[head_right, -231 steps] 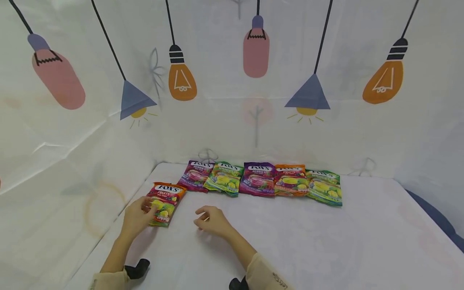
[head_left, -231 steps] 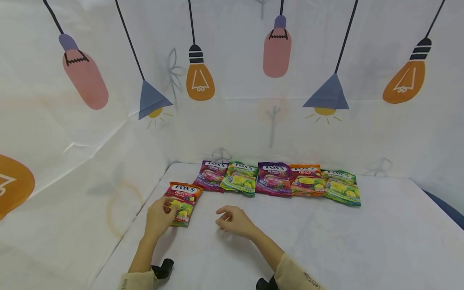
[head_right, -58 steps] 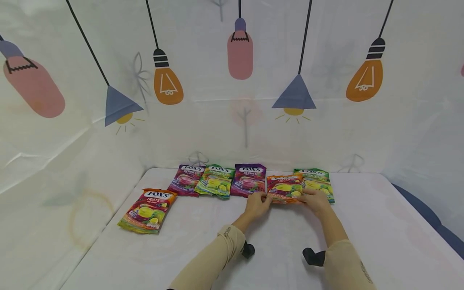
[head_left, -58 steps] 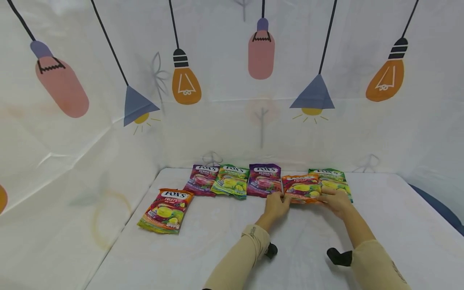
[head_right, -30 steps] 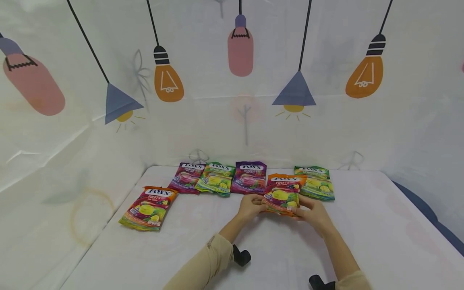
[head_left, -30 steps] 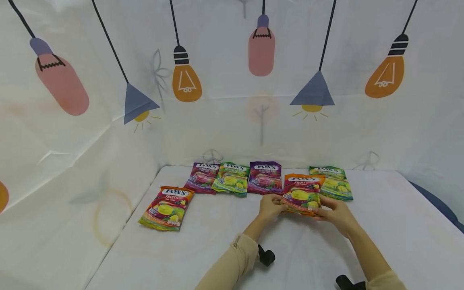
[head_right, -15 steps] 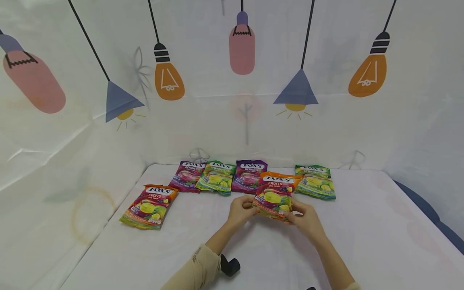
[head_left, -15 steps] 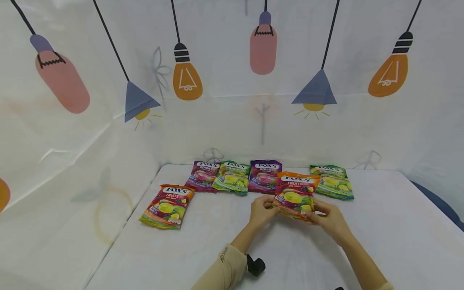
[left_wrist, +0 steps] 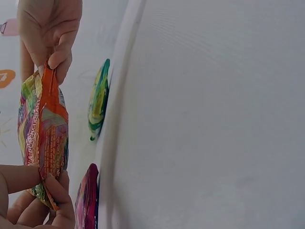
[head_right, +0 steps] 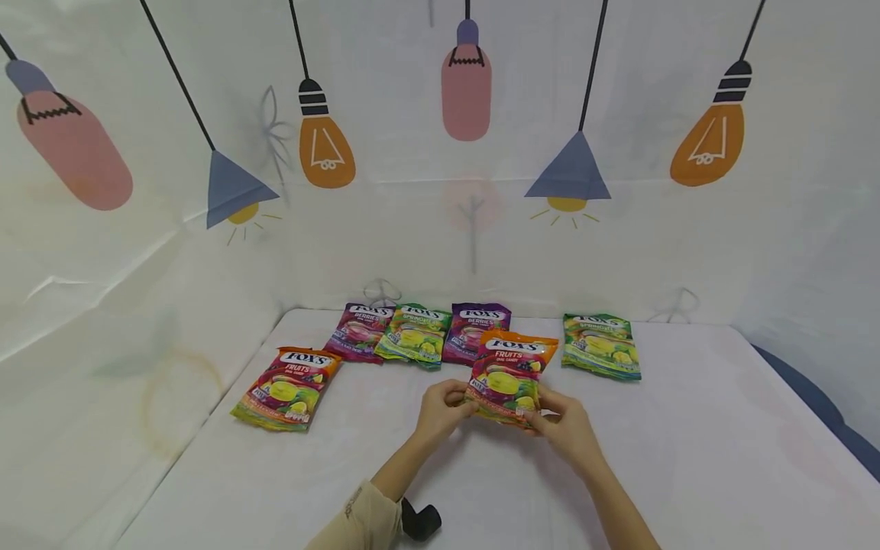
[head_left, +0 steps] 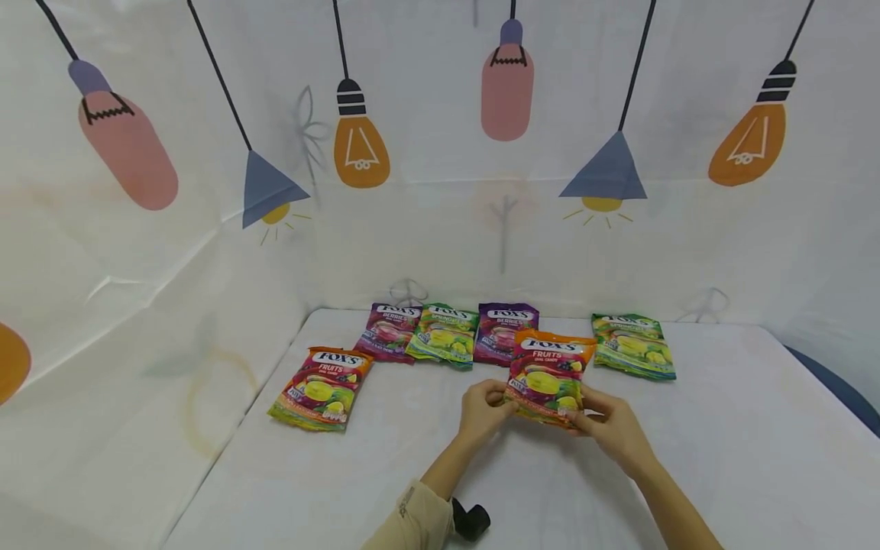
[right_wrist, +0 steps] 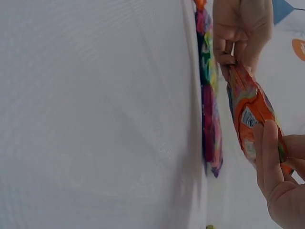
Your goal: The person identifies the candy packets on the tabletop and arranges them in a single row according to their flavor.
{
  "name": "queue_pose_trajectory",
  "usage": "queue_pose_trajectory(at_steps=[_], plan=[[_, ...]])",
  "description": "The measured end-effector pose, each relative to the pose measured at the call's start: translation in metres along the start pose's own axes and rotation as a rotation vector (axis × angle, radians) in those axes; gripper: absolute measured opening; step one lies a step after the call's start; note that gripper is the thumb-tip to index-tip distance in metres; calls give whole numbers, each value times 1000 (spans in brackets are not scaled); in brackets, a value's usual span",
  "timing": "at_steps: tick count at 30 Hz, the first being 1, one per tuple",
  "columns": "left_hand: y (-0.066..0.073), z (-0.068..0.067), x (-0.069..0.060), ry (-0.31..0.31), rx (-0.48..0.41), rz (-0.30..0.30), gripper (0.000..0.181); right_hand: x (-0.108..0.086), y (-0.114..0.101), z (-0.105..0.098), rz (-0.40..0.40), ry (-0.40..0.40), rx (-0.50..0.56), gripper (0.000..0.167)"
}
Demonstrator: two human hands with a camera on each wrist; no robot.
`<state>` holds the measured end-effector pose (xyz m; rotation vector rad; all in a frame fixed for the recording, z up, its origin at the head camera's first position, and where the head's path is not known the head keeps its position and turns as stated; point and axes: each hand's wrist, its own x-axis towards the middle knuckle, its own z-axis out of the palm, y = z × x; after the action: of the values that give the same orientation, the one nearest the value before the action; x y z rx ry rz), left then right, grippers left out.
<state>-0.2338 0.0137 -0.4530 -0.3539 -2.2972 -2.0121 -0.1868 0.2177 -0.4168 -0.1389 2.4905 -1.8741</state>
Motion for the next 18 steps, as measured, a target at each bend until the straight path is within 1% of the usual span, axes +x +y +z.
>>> queue_pose_trajectory(at_steps=[6,10,16,18], plan=[[0,-5,-7,7,-4,14,20,-4,1,6,0,6,-4,53],[4,-9,-14,12,-3,24,19,-6,2,11,2,4,6,52],[32,-23,-31,4,-14,46,18,-8,0,21,10,1,20,52],[38,-26,-35,7,-13,48,19,-9,0,24,3,-8,22,51]])
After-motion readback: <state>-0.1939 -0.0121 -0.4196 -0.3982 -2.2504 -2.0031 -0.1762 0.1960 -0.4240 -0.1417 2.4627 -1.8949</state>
